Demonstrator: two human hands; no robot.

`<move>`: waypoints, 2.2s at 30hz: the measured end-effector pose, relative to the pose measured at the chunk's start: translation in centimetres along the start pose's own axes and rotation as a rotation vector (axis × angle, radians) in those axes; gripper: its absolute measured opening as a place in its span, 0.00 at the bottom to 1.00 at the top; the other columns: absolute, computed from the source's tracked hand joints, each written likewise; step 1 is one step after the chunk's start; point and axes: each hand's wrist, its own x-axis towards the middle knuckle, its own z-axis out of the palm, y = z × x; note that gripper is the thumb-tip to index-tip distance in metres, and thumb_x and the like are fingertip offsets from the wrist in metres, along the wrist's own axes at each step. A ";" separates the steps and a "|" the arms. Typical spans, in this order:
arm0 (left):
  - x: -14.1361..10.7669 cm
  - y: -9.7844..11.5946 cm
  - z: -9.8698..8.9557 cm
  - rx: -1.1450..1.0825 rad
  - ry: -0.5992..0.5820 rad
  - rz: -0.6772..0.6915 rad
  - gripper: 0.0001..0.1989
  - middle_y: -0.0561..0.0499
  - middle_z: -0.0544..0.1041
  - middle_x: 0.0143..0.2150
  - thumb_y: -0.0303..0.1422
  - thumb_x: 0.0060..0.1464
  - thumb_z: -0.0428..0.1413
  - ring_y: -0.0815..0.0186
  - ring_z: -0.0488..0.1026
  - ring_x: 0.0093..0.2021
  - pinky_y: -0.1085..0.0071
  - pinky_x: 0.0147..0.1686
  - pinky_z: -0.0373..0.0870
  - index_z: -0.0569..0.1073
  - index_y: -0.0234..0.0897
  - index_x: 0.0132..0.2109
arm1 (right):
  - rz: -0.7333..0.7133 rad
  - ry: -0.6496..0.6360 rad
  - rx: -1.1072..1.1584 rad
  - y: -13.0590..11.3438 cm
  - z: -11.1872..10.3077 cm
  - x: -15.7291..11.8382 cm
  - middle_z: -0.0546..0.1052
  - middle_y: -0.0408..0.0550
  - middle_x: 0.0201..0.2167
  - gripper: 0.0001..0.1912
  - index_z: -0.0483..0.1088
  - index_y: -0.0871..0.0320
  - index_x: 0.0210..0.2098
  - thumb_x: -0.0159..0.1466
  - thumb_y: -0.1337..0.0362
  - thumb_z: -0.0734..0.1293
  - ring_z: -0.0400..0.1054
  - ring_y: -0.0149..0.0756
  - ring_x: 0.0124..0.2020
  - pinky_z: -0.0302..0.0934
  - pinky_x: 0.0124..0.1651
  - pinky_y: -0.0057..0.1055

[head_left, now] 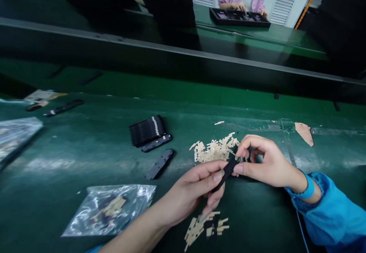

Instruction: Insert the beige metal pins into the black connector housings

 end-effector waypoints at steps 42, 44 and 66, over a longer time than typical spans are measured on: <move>-0.3 0.6 0.6 0.083 -0.029 0.038 0.18 0.60 0.63 0.21 0.47 0.65 0.61 0.74 0.54 0.18 0.75 0.19 0.51 0.78 0.35 0.46 | 0.130 -0.078 0.192 -0.4 0.1 -0.2 0.71 0.43 0.27 0.16 0.74 0.58 0.31 0.66 0.53 0.76 0.61 0.30 0.28 0.56 0.27 0.28; -0.3 0.6 0.7 0.075 -0.024 0.030 0.18 0.60 0.63 0.21 0.48 0.65 0.62 0.74 0.53 0.18 0.75 0.19 0.51 0.78 0.35 0.46 | 0.140 -0.079 0.204 -0.2 0.1 -0.3 0.70 0.42 0.28 0.17 0.73 0.58 0.32 0.65 0.52 0.76 0.61 0.30 0.28 0.55 0.26 0.28; -0.1 0.9 0.5 1.067 0.436 0.249 0.22 0.47 0.79 0.43 0.45 0.73 0.48 0.58 0.77 0.39 0.63 0.39 0.69 0.62 0.41 0.66 | 0.258 0.036 0.053 2.6 -1.7 2.5 0.67 0.38 0.21 0.26 0.67 0.57 0.24 0.62 0.44 0.75 0.56 0.27 0.21 0.51 0.24 0.26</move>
